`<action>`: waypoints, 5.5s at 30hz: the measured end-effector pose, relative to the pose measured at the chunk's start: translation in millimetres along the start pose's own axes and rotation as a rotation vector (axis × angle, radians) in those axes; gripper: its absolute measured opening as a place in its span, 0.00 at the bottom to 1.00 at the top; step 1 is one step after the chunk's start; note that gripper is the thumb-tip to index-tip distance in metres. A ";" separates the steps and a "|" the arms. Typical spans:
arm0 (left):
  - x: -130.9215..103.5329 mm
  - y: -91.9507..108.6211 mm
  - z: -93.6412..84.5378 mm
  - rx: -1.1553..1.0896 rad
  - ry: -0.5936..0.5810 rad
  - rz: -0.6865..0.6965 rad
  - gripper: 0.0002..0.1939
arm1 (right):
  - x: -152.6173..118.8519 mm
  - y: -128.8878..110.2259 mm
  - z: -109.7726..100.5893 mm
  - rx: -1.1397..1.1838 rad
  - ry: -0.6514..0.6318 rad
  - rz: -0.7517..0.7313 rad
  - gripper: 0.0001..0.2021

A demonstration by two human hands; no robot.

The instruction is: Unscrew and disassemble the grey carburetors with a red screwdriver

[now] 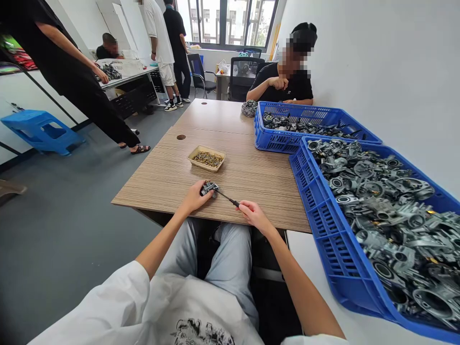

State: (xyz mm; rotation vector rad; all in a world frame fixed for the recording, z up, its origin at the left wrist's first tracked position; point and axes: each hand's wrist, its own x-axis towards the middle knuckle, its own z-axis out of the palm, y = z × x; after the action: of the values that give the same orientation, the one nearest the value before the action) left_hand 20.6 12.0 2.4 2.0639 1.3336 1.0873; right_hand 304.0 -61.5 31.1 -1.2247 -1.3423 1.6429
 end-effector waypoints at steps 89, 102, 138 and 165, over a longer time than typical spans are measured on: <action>3.2 -3.0 -2.2 0.028 0.010 -0.041 0.07 | -3.6 -10.0 30.6 0.174 0.145 0.131 0.27; 3.3 1.1 -4.2 0.016 0.019 -0.054 0.06 | -13.2 -11.5 30.9 -0.791 0.346 -0.353 0.16; 2.8 -2.9 -2.2 0.033 0.002 -0.019 0.07 | -7.2 -9.9 31.3 -0.624 0.370 -0.167 0.24; 2.5 0.6 -3.4 0.027 0.000 -0.031 0.06 | -8.3 -8.7 32.7 -0.846 0.409 -0.268 0.25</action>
State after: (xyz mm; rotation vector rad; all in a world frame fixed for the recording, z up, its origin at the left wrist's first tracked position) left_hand 18.7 13.9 5.7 2.0556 1.3828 1.0616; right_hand 275.4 -77.8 42.4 -1.6283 -1.8811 0.5645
